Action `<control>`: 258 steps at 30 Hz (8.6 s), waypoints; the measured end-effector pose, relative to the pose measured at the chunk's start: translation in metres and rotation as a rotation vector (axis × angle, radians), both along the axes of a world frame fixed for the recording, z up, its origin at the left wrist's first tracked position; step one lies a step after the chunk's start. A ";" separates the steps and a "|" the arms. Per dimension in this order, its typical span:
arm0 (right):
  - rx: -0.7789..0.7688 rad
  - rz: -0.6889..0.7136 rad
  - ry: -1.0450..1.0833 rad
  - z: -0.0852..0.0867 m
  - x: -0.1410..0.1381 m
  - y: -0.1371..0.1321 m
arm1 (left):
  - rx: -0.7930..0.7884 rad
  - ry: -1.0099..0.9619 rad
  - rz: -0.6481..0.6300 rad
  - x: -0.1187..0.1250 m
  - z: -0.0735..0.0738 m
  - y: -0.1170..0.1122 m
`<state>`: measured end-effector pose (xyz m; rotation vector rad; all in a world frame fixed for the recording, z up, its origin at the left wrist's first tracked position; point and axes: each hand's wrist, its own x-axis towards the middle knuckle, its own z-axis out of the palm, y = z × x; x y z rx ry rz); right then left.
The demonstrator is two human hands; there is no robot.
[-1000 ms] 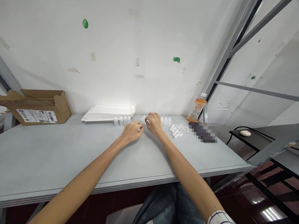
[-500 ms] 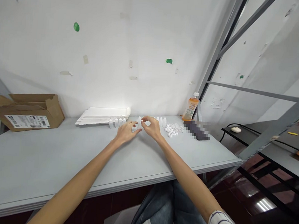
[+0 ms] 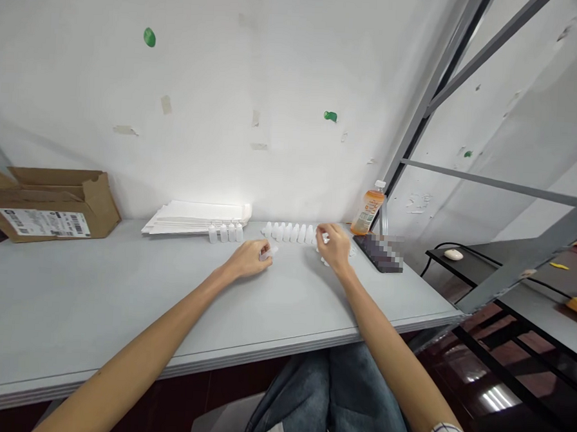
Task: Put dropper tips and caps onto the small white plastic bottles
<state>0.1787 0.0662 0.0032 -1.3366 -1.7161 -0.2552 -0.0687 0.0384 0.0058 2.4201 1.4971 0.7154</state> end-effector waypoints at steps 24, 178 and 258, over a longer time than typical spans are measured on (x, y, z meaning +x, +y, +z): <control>-0.445 -0.313 -0.136 -0.014 0.077 0.012 | -0.002 0.079 -0.043 0.004 0.000 -0.006; -0.722 0.782 0.898 -0.004 -0.069 -0.035 | 0.350 0.204 -0.082 0.019 -0.015 -0.007; -0.598 0.813 0.581 0.009 -0.060 -0.037 | -0.930 -1.094 -0.112 0.021 0.018 -0.022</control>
